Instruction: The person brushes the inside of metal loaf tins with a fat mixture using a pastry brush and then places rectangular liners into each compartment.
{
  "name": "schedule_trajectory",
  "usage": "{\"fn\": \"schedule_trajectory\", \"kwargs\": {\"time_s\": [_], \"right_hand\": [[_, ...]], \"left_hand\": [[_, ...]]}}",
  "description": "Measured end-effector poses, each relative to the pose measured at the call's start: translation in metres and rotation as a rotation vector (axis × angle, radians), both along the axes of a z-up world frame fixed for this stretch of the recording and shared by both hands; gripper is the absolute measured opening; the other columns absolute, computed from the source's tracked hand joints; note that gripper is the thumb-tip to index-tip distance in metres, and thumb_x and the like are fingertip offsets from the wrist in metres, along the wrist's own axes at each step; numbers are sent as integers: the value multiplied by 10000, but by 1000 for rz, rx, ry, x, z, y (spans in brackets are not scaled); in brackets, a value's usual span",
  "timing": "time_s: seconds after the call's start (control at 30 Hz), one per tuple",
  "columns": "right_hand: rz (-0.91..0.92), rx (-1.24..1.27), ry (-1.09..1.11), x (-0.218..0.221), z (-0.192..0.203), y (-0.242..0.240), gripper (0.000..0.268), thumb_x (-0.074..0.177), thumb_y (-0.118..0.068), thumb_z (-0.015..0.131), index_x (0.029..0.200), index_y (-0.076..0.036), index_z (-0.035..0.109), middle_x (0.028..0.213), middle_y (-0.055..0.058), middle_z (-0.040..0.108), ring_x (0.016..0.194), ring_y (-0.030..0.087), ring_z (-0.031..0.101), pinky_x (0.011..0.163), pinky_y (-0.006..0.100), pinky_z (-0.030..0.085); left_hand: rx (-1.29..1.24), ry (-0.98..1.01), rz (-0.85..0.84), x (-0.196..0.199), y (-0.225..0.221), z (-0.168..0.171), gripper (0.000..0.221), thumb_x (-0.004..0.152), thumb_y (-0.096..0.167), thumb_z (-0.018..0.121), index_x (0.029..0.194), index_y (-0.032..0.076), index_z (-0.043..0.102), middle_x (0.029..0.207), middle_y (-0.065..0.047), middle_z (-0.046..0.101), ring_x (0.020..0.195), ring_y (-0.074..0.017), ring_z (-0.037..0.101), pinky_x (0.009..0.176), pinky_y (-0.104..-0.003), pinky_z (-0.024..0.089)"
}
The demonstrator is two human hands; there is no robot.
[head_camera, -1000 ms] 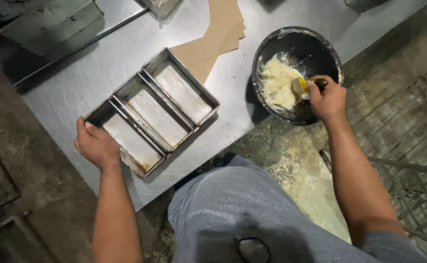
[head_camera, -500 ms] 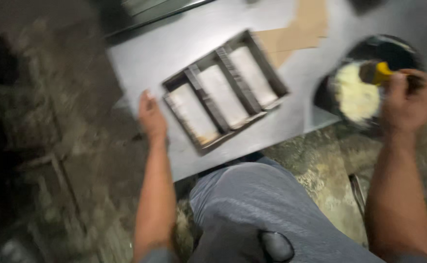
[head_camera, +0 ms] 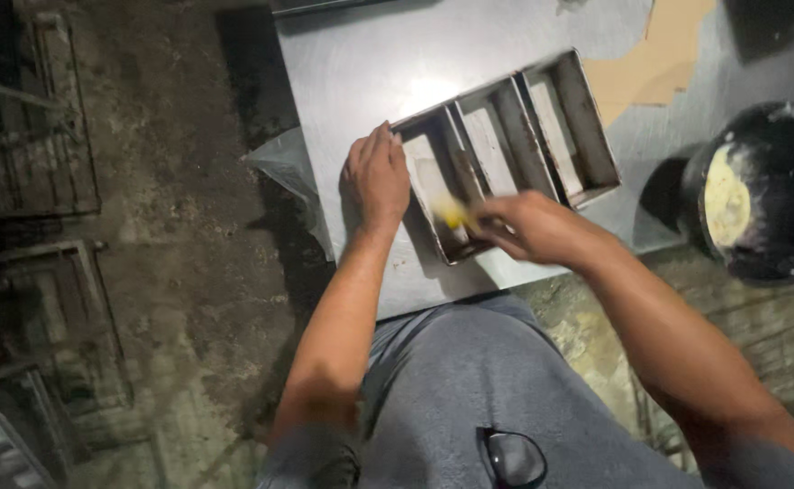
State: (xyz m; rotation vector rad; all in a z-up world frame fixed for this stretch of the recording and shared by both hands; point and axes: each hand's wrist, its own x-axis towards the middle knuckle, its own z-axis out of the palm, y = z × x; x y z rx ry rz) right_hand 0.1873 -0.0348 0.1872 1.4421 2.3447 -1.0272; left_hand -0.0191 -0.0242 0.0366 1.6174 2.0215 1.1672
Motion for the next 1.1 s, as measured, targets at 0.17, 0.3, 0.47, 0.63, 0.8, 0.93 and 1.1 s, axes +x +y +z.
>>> {"fn": "schedule_trajectory", "kwargs": {"time_s": [0.17, 0.3, 0.47, 0.63, 0.8, 0.93, 1.1], "right_hand": [[118, 380, 352, -9, -24, 29, 316, 984, -167, 689, 1283, -64, 683, 1266, 185, 709, 1104, 374, 714, 950, 453, 588], [105, 267, 322, -11, -38, 34, 331, 956, -182, 686, 1271, -83, 690, 1264, 170, 715, 1075, 364, 718, 942, 449, 586], [256, 99, 186, 20, -26, 38, 355, 957, -233, 714, 1291, -119, 673, 1288, 156, 694, 1035, 344, 728, 943, 462, 552], [183, 242, 317, 9, -39, 51, 389, 984, -257, 648, 1341, -101, 653, 1269, 168, 713, 1023, 359, 743, 916, 448, 593], [275, -24, 376, 33, -32, 34, 334, 953, -361, 689, 1176, -119, 749, 1016, 149, 804, 926, 289, 794, 871, 406, 611], [110, -83, 283, 14, -33, 57, 376, 981, -386, 629, 1224, -110, 706, 974, 141, 800, 750, 245, 772, 733, 384, 620], [223, -109, 169, 28, -20, 49, 396, 931, -416, 638, 1217, -150, 704, 1140, 119, 751, 520, 264, 728, 659, 392, 622]], "left_hand": [[114, 39, 26, 2, 1, -6, 310, 1016, 227, 621, 1247, 34, 693, 1200, -89, 729, 1124, -294, 645, 967, -444, 499], [46, 85, 80, 8, -2, -13, 325, 999, 227, 612, 1257, 49, 696, 1193, -66, 742, 1121, -286, 623, 978, -463, 456], [55, 104, 112, 13, 1, -26, 325, 1023, 248, 613, 1281, 67, 690, 1180, -59, 731, 1156, -281, 621, 1010, -461, 448], [57, 127, 109, 17, 3, -27, 330, 1024, 245, 608, 1290, 68, 693, 1197, -64, 738, 1153, -284, 618, 1034, -463, 443], [22, 170, 160, 16, 7, -32, 320, 1024, 251, 614, 1284, 82, 693, 1208, -66, 736, 1158, -294, 615, 1046, -465, 432], [14, 183, 139, 20, 4, -30, 331, 1006, 255, 618, 1280, 84, 694, 1203, -65, 743, 1160, -315, 606, 1047, -467, 424], [45, 173, 152, 21, 2, -28, 327, 1020, 257, 608, 1288, 87, 685, 1219, -73, 744, 1177, -325, 599, 1060, -468, 419]]}}
